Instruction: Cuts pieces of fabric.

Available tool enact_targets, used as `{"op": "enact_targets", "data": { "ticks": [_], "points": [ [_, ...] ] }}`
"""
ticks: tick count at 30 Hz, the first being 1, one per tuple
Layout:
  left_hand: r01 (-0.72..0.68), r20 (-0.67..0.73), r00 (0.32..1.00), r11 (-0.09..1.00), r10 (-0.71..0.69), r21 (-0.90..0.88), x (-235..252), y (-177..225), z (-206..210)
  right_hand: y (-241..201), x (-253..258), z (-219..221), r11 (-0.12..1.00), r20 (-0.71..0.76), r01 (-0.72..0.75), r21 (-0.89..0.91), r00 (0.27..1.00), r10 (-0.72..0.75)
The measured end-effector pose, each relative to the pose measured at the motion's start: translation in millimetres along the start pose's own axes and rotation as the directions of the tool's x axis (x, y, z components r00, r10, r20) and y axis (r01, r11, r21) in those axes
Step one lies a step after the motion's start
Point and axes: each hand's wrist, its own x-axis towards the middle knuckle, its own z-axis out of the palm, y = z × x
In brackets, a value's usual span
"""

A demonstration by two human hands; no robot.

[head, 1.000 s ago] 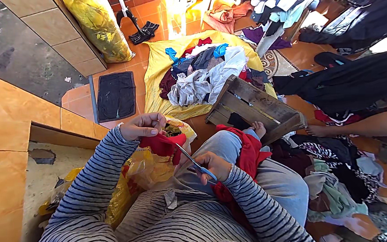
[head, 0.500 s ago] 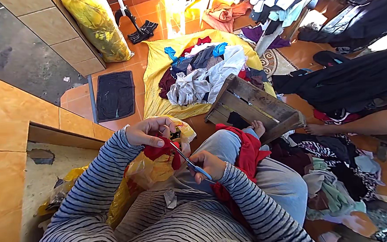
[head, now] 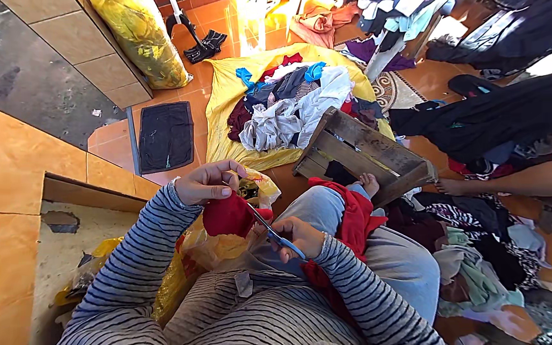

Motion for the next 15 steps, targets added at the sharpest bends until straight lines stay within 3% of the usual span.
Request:
{"op": "enact_targets", "data": {
  "ticks": [15],
  "points": [
    [-0.023, -0.146, 0.988, 0.983, 0.050, 0.184, 9.7, 10.1, 19.8, -2.1, 5.3, 2.5, 0.999, -0.005, 0.007, 0.036, 1.000, -0.007]
  ]
}}
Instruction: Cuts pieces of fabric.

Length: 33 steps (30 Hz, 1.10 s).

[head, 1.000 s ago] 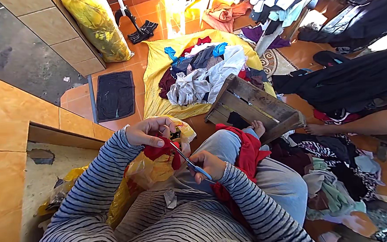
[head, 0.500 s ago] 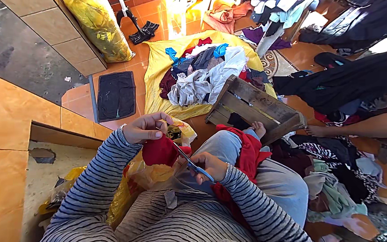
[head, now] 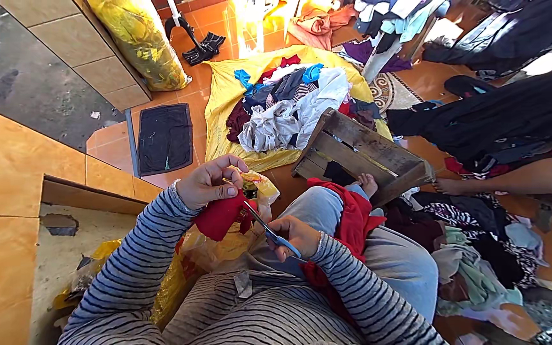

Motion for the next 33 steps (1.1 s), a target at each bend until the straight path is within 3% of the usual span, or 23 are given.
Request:
{"op": "enact_targets", "data": {
  "ticks": [10, 17, 20, 25, 27, 30, 33],
  "points": [
    [0.074, -0.169, 0.984, 0.994, -0.061, 0.076, -1.1, -2.9, -1.4, 6.7, 0.4, -0.4, 0.999, -0.029, 0.042, 0.016, 0.999, -0.042],
    [0.095, -0.190, 0.978, 0.994, -0.083, 0.055, -1.5, -3.9, -0.4, 1.4, 6.1, 1.9, 0.998, -0.038, 0.024, 0.062, 0.999, -0.022],
    [0.167, -0.177, 0.972, 0.983, -0.152, 0.074, -3.3, -7.3, -9.2, 5.8, 4.8, 2.1, 0.996, -0.043, 0.045, 0.078, 0.998, -0.041],
    [0.357, -0.014, 0.934, 0.927, -0.358, 0.117, -8.3, 2.6, -20.2, 11.4, 2.5, 1.9, 0.981, -0.049, 0.096, 0.167, 0.995, -0.089],
    [0.311, -0.072, 0.950, 0.942, -0.304, 0.125, -10.5, 2.5, -18.6, 13.0, 1.1, 2.0, 0.983, -0.054, 0.086, 0.164, 0.995, -0.078],
    [0.112, -0.134, 0.987, 0.984, -0.093, 0.140, -12.4, -4.4, -14.7, 15.5, -0.5, 3.7, 0.984, -0.053, 0.094, 0.152, 0.995, -0.087],
    [0.057, -0.173, 0.985, 0.982, -0.025, 0.181, -7.9, -2.2, -4.0, 14.3, -0.5, 6.2, 0.986, -0.057, 0.086, 0.140, 0.995, -0.079]
  ]
}}
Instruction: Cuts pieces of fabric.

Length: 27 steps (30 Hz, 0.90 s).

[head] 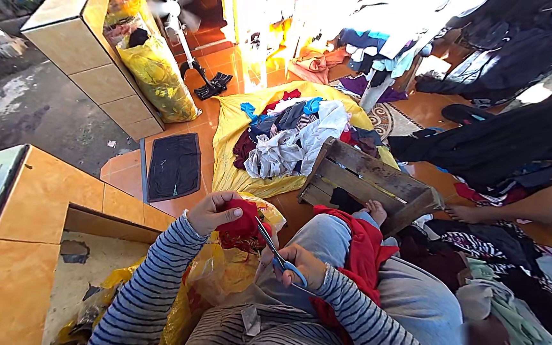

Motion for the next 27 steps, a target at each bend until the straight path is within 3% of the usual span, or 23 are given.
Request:
{"op": "enact_targets", "data": {
  "ticks": [4, 8, 14, 27],
  "points": [
    [0.000, 0.001, 1.000, 0.991, 0.000, 0.135, 3.9, 10.0, 13.3, -2.9, 1.3, 3.1, 0.999, -0.015, -0.021, -0.046, 1.000, 0.020],
    [0.096, -0.015, 0.995, 0.979, -0.094, 0.181, 5.5, 17.6, 20.1, -1.4, 1.9, 4.9, 0.999, -0.009, 0.006, -0.031, 1.000, -0.006],
    [0.280, -0.158, 0.955, 0.938, -0.250, 0.206, 7.3, 21.5, 24.8, 0.7, 1.9, 8.1, 0.999, -0.060, -0.006, -0.047, 0.998, 0.003],
    [0.383, -0.234, 0.910, 0.909, -0.341, 0.165, 9.3, 25.6, 28.0, -3.7, 2.9, 11.8, 0.999, -0.122, -0.050, -0.016, 0.991, 0.047]
  ]
}}
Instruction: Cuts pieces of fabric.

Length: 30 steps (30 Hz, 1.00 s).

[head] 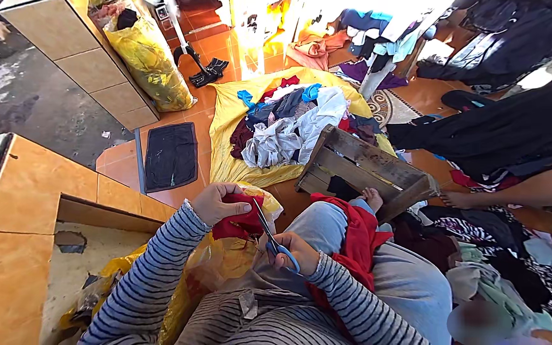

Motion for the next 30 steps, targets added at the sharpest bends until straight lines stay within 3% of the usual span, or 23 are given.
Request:
{"op": "enact_targets", "data": {
  "ticks": [15, 20, 26, 30],
  "points": [
    [0.017, 0.005, 1.000, 1.000, -0.017, -0.026, 1.0, -3.2, 8.2, -6.1, 10.0, 6.0, 0.997, -0.027, 0.011, -0.081, 1.000, -0.013],
    [0.047, 0.008, 0.999, 0.999, -0.047, -0.011, 0.5, -1.8, 7.9, -4.3, 10.5, 12.2, 0.998, -0.105, -0.038, -0.043, 0.994, 0.033],
    [0.079, 0.072, 0.994, 0.996, -0.082, 0.047, 0.6, -2.8, 8.2, -8.6, 15.0, 10.4, 0.986, -0.010, -0.015, -0.167, 1.000, 0.013],
    [0.088, 0.078, 0.993, 0.993, -0.094, 0.077, 0.6, -2.2, 7.5, -4.8, 17.0, 14.5, 0.996, -0.060, -0.033, -0.087, 0.998, 0.028]
  ]
}}
